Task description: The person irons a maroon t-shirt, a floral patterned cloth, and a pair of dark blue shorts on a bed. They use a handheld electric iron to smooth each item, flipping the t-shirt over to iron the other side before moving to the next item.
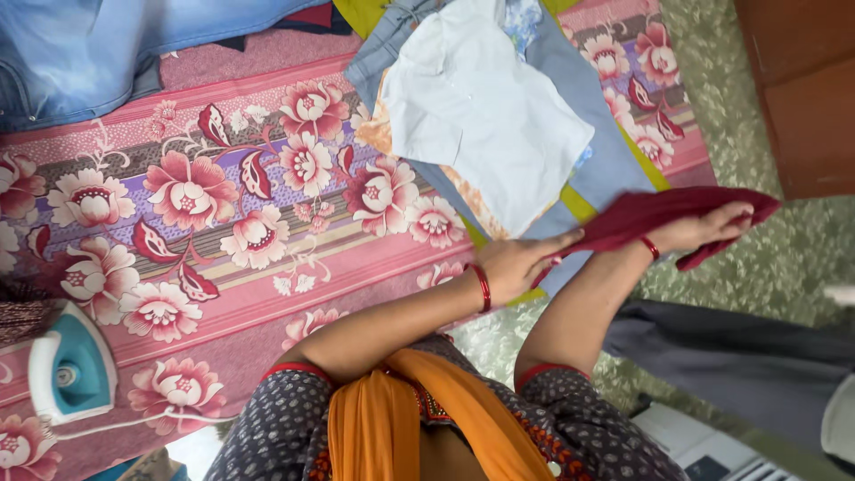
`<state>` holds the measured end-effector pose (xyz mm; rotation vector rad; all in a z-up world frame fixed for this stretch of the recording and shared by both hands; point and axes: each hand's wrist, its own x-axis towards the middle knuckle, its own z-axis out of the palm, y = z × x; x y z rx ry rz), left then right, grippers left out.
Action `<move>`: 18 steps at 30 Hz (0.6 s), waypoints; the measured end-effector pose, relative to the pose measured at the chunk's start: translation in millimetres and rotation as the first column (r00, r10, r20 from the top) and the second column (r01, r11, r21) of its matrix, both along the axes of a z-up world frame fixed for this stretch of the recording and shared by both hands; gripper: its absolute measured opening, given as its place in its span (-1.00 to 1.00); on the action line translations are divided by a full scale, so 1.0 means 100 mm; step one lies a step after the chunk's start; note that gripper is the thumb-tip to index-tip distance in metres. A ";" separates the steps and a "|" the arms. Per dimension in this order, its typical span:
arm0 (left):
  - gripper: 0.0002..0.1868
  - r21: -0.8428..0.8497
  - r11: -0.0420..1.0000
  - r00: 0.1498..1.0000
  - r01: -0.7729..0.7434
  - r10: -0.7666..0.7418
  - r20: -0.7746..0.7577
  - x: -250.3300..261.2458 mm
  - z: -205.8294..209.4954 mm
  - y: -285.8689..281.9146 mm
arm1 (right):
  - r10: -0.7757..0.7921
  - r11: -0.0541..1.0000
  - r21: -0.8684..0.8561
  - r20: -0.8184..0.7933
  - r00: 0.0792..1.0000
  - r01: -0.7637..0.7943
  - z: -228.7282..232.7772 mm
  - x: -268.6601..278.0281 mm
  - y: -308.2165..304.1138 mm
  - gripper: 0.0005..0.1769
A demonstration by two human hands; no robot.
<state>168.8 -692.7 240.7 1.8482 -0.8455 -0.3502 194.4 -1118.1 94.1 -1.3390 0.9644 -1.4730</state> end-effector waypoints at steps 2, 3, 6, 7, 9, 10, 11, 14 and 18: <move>-0.49 -0.031 0.998 0.998 -0.059 0.058 -0.028 0.31 -0.21 -0.06 | 0.007 0.996 -0.088 -0.013 1.000 -0.008 -0.09 0.54 -0.01 -0.54; -0.50 -0.045 0.995 0.995 -0.090 0.088 -0.044 0.48 -0.35 -0.07 | 0.022 0.991 -0.130 -0.021 1.000 -0.024 -0.15 0.83 0.02 -0.53; -0.62 0.134 0.966 0.947 -0.221 0.245 -0.208 1.00 -0.84 -0.08 | 0.018 0.988 -0.147 -0.214 0.977 -0.051 -0.48 1.74 0.40 -0.56; -0.62 0.128 0.952 0.935 -0.276 0.297 -0.194 1.20 -1.02 -0.05 | 0.110 0.981 -0.147 -0.109 0.988 -0.125 -0.59 2.07 0.58 -0.59; -0.67 0.193 0.896 0.884 -0.399 0.432 -0.178 1.69 -1.37 0.07 | 0.309 0.939 -0.156 -0.010 0.951 -0.307 -0.78 2.78 1.04 -0.61; -0.70 0.264 0.849 0.842 -0.457 0.509 -0.179 1.93 -1.53 0.14 | 0.412 0.897 -0.160 -0.028 0.911 -0.411 -0.85 3.09 1.28 -0.61; -0.58 0.147 0.816 0.787 -0.559 0.578 -0.214 2.18 -1.69 0.27 | 0.584 0.801 -0.132 -0.047 0.811 -0.584 -0.94 3.39 1.56 -0.58; -0.40 0.059 0.567 0.569 -0.822 0.822 0.030 2.71 -2.05 0.76 | 0.640 0.705 -0.075 -0.361 0.678 -0.705 -1.12 3.91 2.46 -0.48; -0.37 0.034 0.416 0.415 -0.909 0.909 -0.024 2.72 -2.29 1.29 | 0.821 0.484 -0.010 -0.341 0.458 -0.875 -1.44 3.69 3.71 -0.52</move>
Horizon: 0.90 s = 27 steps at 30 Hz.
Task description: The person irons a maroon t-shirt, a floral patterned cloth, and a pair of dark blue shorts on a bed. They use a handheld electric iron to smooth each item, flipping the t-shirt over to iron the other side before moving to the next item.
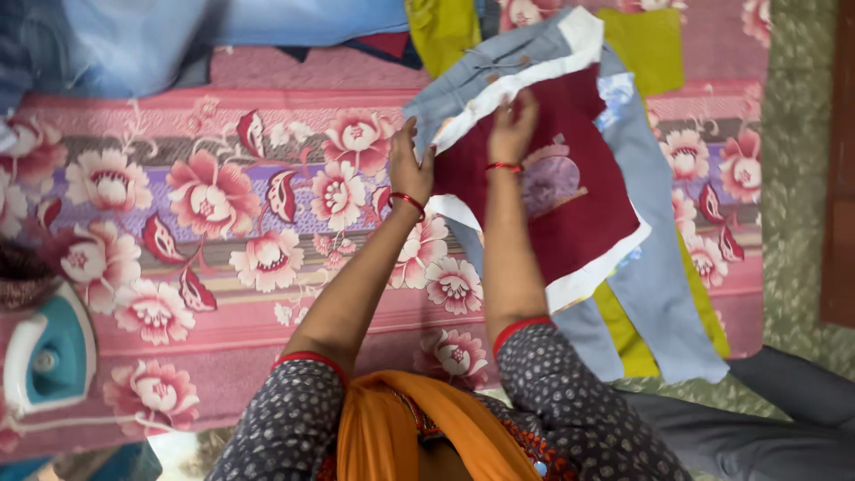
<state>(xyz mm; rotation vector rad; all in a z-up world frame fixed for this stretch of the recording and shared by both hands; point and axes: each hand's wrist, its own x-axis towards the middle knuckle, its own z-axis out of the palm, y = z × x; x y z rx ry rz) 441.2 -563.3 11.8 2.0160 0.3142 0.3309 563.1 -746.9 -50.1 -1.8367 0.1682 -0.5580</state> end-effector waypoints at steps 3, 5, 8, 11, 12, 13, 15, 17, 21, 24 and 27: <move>-0.37 -0.082 0.997 0.998 0.001 0.004 0.065 -0.27 -0.08 0.31 | 0.220 0.975 0.052 -0.137 0.966 -0.215 -0.09 -0.63 0.86 -0.54; -0.36 -0.093 0.996 0.994 -0.013 0.023 0.105 -0.56 -0.10 0.48 | 0.284 0.952 -0.054 -0.208 0.936 -0.301 -0.08 -1.17 1.28 -0.53; -0.39 -0.104 0.991 0.995 -0.078 0.084 0.056 -1.13 -0.10 0.81 | 0.423 0.867 -0.156 -0.267 0.866 -0.472 -0.02 -2.01 1.55 -0.52; -0.39 -0.134 0.978 0.987 -0.160 0.160 -0.009 -1.72 0.01 1.10 | 0.546 0.790 -0.129 -0.298 0.783 -0.600 0.04 -2.62 1.74 -0.53; -0.37 -0.149 0.973 0.984 -0.178 0.175 -0.032 -1.90 0.07 1.19 | 0.575 0.766 -0.121 -0.308 0.758 -0.631 0.06 -2.76 1.79 -0.54; -0.36 -0.165 0.967 0.980 -0.197 0.190 -0.055 -2.07 0.13 1.28 | 0.595 0.745 -0.131 -0.312 0.741 -0.654 0.09 -2.88 1.85 -0.54; -0.34 -0.147 0.961 0.972 -0.234 0.234 -0.020 -2.38 0.28 1.52 | 0.640 0.699 -0.146 -0.310 0.703 -0.700 0.18 -3.07 2.06 -0.54; -0.34 -0.086 0.962 0.960 -0.257 0.265 0.087 -2.67 0.43 1.74 | 0.723 0.681 0.145 -0.290 0.627 -0.718 0.28 -3.22 2.31 -0.56; -0.35 -0.106 0.925 0.924 -0.364 0.373 0.083 -3.11 0.71 2.30 | 0.766 0.609 -0.149 -0.148 0.626 -0.779 0.60 -3.43 2.84 -0.66; -0.37 -0.130 0.901 0.906 -0.415 0.422 0.031 -3.38 0.89 2.76 | 0.793 0.581 -0.146 -0.119 0.598 -0.801 0.84 -3.66 3.27 -0.68; -0.38 -0.160 0.894 0.903 -0.419 0.428 0.032 -3.57 1.03 3.27 | 0.809 0.563 -0.027 -0.185 0.558 -0.826 1.03 -3.93 3.79 -0.73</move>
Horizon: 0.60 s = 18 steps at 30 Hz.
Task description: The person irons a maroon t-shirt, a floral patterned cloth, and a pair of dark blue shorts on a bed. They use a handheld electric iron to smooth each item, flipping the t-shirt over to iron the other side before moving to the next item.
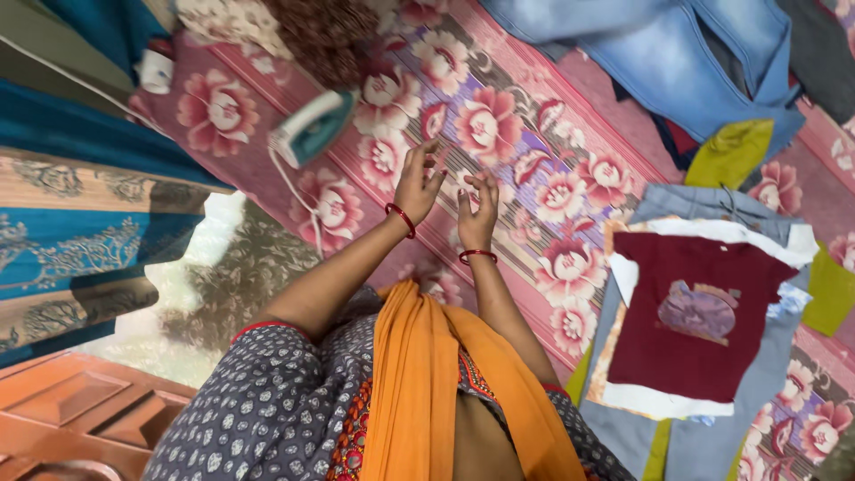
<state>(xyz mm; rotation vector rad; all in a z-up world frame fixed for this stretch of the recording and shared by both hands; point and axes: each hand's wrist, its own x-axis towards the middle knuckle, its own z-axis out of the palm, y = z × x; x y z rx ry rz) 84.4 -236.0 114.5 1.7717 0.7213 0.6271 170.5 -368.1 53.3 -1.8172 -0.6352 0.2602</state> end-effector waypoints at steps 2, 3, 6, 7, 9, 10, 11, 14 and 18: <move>-0.38 -0.002 1.000 1.000 0.006 -0.006 0.030 -0.08 0.03 0.34 | 0.019 0.998 0.053 0.041 0.999 -0.021 0.08 -0.16 0.42 -0.72; -0.39 0.014 1.000 0.999 0.016 -0.017 0.050 -0.11 0.02 0.52 | 0.025 0.996 0.082 0.062 0.998 -0.030 0.11 -0.22 0.66 -0.71; -0.41 0.058 0.998 0.993 0.028 -0.035 0.116 -0.12 -0.12 1.22 | 0.017 0.995 0.096 0.134 0.991 -0.030 0.23 -0.31 1.39 -0.71; -0.42 0.052 0.998 0.990 0.022 -0.029 0.135 -0.13 -0.24 1.42 | 0.025 0.993 0.110 0.097 0.995 -0.036 0.24 -0.33 1.62 -0.72; -0.45 -0.047 0.999 0.986 -0.019 0.026 0.165 -0.15 -0.59 1.88 | 0.046 0.989 0.138 0.024 0.999 -0.049 0.26 -0.30 2.12 -0.74; -0.47 -0.139 0.989 0.982 -0.051 0.075 0.172 -0.14 -0.78 2.17 | 0.097 0.983 0.159 -0.006 0.995 -0.094 0.26 -0.30 2.38 -0.76; -0.49 -0.228 0.970 0.976 -0.083 0.125 0.177 -0.14 -0.98 2.48 | 0.149 0.973 0.184 -0.033 0.988 -0.141 0.27 -0.28 2.66 -0.77; -0.55 -0.451 0.844 0.825 -0.292 0.460 0.328 -0.24 -1.50 3.47 | 0.237 0.966 0.129 -0.087 0.968 -0.224 0.33 -0.30 3.36 -0.72; -0.71 -0.876 0.302 0.714 -0.375 0.697 -0.066 -0.43 -1.92 4.22 | 0.377 0.881 0.195 0.260 0.889 -0.430 0.30 -0.35 3.77 -0.74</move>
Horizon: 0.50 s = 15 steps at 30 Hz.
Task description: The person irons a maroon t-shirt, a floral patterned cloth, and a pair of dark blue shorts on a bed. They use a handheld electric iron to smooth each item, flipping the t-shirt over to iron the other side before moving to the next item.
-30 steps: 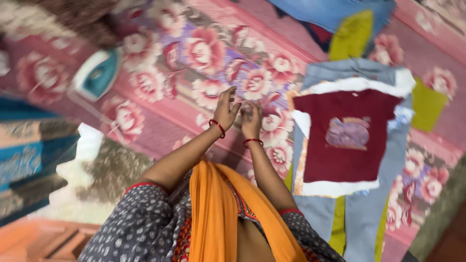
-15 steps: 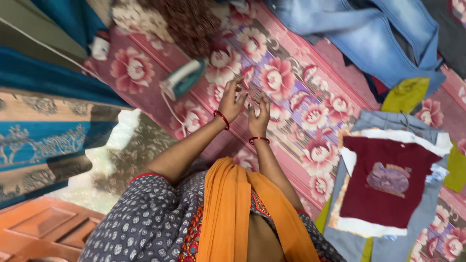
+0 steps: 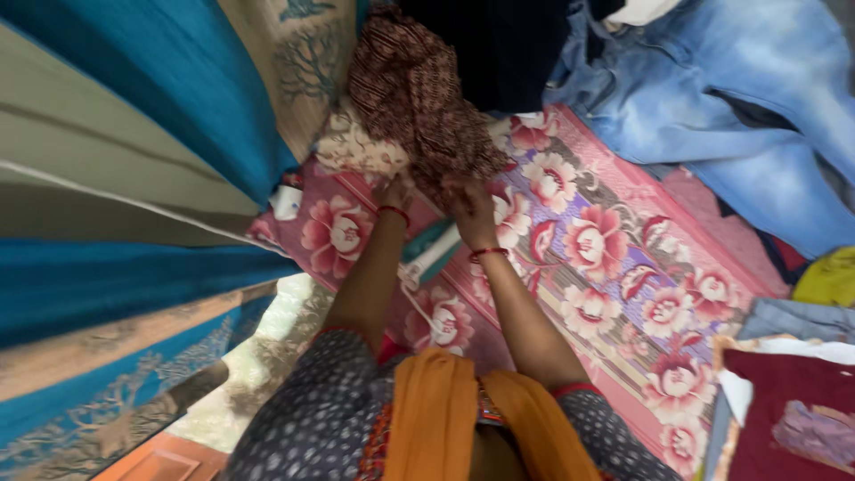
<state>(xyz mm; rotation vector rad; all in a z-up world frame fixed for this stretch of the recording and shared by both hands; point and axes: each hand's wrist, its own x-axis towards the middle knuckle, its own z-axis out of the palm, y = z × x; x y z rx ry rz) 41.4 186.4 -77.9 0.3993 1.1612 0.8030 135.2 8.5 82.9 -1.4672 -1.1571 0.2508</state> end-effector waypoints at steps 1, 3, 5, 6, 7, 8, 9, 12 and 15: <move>-0.70 -0.139 0.988 0.997 -0.071 0.075 0.021 -0.05 -0.03 0.10 | -0.007 0.996 -0.086 -0.092 0.996 0.000 -0.03 -0.04 0.03 -0.77; -0.59 -0.157 0.980 0.968 -0.123 0.154 0.199 -0.07 -0.03 0.25 | -0.037 0.966 -0.257 -0.261 0.965 -0.032 -0.11 -0.04 0.01 -0.82; -0.48 -0.236 0.958 0.951 -0.162 0.215 0.223 -0.03 0.04 0.36 | -0.076 0.957 -0.289 -0.298 0.952 -0.014 -0.19 -0.01 -0.09 -0.78; -0.45 -0.298 0.937 0.959 -0.182 0.236 0.154 -0.02 0.11 0.43 | -0.096 0.952 -0.307 -0.314 0.944 -0.005 -0.22 0.03 -0.13 -0.76; -0.42 -0.357 0.911 0.965 -0.206 0.249 0.078 -0.04 0.17 0.45 | -0.107 0.955 -0.296 -0.347 0.932 0.000 -0.25 0.04 -0.19 -0.75; -0.39 -0.258 0.946 0.977 -0.198 0.210 0.021 -0.06 0.25 0.47 | -0.117 0.958 -0.285 -0.378 0.918 0.005 -0.28 0.04 -0.25 -0.75; -0.36 -0.156 0.972 0.985 -0.174 0.170 -0.039 -0.07 0.35 0.54 | -0.133 0.962 -0.273 -0.408 0.903 0.018 -0.29 0.04 -0.30 -0.75; -0.47 0.174 0.927 0.938 -0.331 0.304 0.164 -0.11 0.80 0.67 | -0.217 0.919 -0.389 -0.382 0.898 0.057 -0.24 -0.01 -0.34 -0.80; -0.61 0.460 0.817 0.933 -0.347 0.251 0.259 -0.18 1.35 0.43 | -0.116 0.965 -0.263 -0.383 0.917 0.013 -0.05 -0.08 -0.45 -0.83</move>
